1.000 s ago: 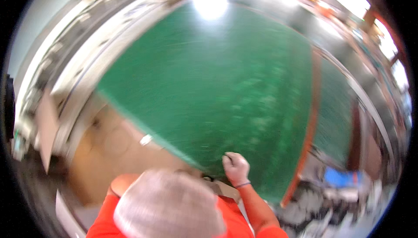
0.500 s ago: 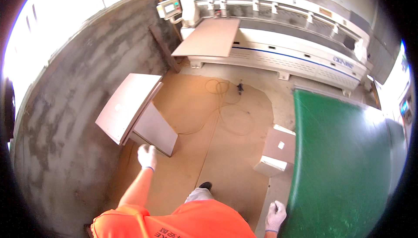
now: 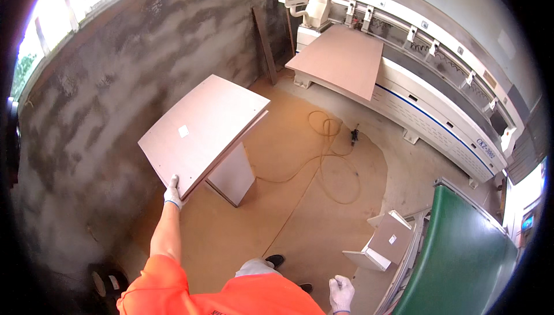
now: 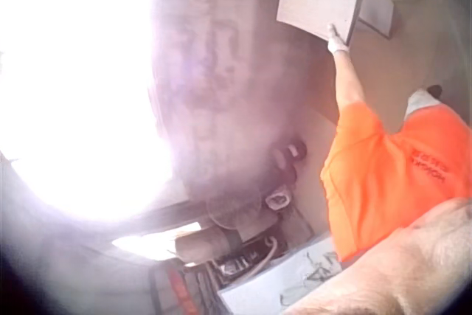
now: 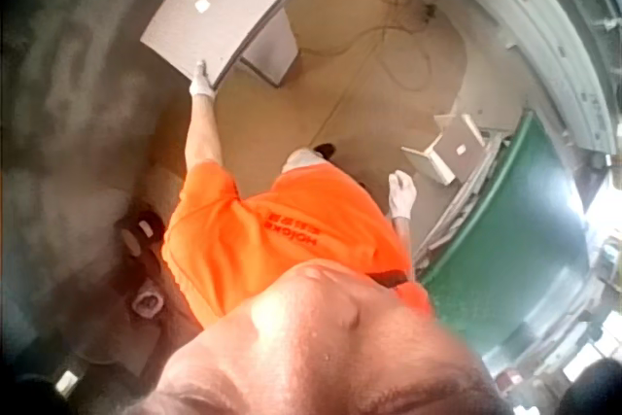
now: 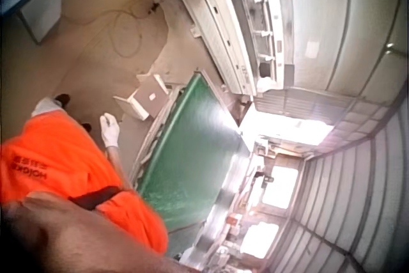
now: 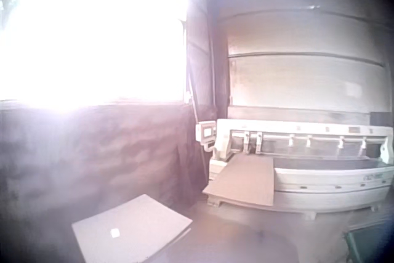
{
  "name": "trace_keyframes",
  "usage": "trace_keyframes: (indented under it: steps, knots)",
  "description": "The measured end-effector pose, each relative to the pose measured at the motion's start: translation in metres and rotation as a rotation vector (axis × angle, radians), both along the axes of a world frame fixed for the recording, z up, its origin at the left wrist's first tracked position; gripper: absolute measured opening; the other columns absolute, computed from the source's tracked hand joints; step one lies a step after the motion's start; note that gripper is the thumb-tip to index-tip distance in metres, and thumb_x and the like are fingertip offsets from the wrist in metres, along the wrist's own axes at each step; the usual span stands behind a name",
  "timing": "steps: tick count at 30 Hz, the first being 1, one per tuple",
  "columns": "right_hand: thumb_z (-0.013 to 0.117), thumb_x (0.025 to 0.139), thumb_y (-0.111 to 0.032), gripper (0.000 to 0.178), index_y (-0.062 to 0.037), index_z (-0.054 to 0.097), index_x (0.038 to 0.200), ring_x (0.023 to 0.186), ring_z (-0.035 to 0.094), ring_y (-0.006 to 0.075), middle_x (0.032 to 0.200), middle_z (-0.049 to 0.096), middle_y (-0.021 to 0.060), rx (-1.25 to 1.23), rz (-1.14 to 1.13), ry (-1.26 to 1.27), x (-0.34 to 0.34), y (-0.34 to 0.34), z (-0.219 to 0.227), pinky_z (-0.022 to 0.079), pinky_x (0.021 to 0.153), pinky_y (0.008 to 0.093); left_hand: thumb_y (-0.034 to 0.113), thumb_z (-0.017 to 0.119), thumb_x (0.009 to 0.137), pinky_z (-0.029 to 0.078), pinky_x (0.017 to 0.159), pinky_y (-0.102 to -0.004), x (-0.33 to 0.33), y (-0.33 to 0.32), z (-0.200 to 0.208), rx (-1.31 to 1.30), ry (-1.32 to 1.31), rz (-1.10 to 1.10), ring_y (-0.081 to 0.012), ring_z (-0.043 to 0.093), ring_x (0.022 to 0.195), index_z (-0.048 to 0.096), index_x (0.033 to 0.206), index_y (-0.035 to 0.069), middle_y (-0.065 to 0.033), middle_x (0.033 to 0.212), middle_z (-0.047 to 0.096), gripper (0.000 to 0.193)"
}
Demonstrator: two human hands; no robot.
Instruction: The person handles large rectangular wood panels in a workshop, moving them from a conveyor belt to a stack on the floor. They also use a handheld tool to scrape or clean the surface of a panel on a machine table.
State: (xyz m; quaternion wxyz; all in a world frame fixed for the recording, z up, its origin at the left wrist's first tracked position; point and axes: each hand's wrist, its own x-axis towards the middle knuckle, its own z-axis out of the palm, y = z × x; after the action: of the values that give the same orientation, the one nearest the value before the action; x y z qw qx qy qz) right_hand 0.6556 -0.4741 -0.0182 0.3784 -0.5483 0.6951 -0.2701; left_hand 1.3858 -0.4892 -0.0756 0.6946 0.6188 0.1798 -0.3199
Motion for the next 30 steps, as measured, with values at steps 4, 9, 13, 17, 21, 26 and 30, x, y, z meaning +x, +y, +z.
trace_keyframes:
  steps: [4,9,13,17,21,26,30]
  knots:
    - [0.078,0.088,-0.021,0.032,0.0033,0.074,0.108,0.091,0.074,0.0230,0.098,0.076,0.0156,0.029,0.124,0.028,0.047,-0.038,0.007,0.059,0.087,0.0364,0.035,0.089,0.084,0.058,0.091,-0.0421,-0.019,0.000,-0.003,0.011,-0.121,0.140,-0.0271,0.070,0.102,0.064,0.131,-0.008,-0.0148,0.120,0.072,0.069]
    - [0.077,0.089,-0.025,0.036,0.0033,0.074,0.111,0.094,0.075,0.0241,0.102,0.077,0.0177,0.032,0.188,0.009,0.086,-0.064,0.008,0.059,0.088,0.0361,0.028,0.090,0.083,0.060,0.086,-0.0423,-0.062,-0.018,0.015,-0.033,-0.154,0.302,-0.0277,0.071,0.092,0.067,0.120,-0.012,-0.0174,0.113,0.073,0.059]
    - [0.076,0.090,-0.025,0.034,0.0024,0.075,0.111,0.095,0.075,0.0225,0.101,0.078,0.0158,0.037,0.174,-0.103,0.101,-0.066,-0.006,0.059,0.090,0.0354,0.025,0.089,0.084,0.061,0.086,-0.0430,-0.046,-0.034,0.035,-0.119,-0.115,0.311,-0.0278,0.072,0.092,0.069,0.119,-0.011,-0.0165,0.114,0.074,0.054]
    - [0.077,0.091,-0.025,0.034,0.0019,0.075,0.112,0.096,0.075,0.0223,0.103,0.078,0.0153,0.012,0.181,-0.079,0.094,-0.065,-0.006,0.058,0.090,0.0353,0.036,0.089,0.083,0.057,0.088,-0.0439,-0.008,-0.055,0.026,-0.010,-0.110,0.234,-0.0284,0.069,0.094,0.070,0.117,-0.012,-0.0161,0.114,0.073,0.062]
    - [0.077,0.091,-0.026,0.035,0.0017,0.075,0.112,0.097,0.075,0.0217,0.104,0.078,0.0148,0.017,0.160,-0.023,0.083,-0.052,0.007,0.058,0.090,0.0346,0.056,0.089,0.078,0.054,0.090,-0.0467,0.010,-0.055,-0.013,0.077,-0.086,0.136,-0.0289,0.067,0.100,0.071,0.119,-0.006,-0.0135,0.120,0.071,0.076]
    - [0.077,0.091,-0.026,0.033,-0.0002,0.075,0.112,0.096,0.075,0.0206,0.103,0.078,0.0150,-0.018,-0.037,0.073,0.034,-0.003,0.007,0.058,0.089,0.0342,0.061,0.081,0.083,0.056,0.089,-0.0546,0.001,-0.050,-0.033,0.049,-0.037,0.035,-0.0313,0.069,0.108,0.069,0.128,0.011,-0.0073,0.124,0.072,0.068]
    - [0.074,0.092,-0.018,0.023,0.0025,0.074,0.103,0.080,0.067,0.0121,0.087,0.072,0.0059,0.100,-0.159,0.053,-0.002,0.048,-0.014,0.056,0.074,0.0301,0.056,0.083,0.085,0.058,0.093,-0.0476,0.005,-0.025,-0.026,0.028,-0.124,0.054,-0.0307,0.069,0.101,0.069,0.124,-0.004,-0.0142,0.122,0.071,0.073]
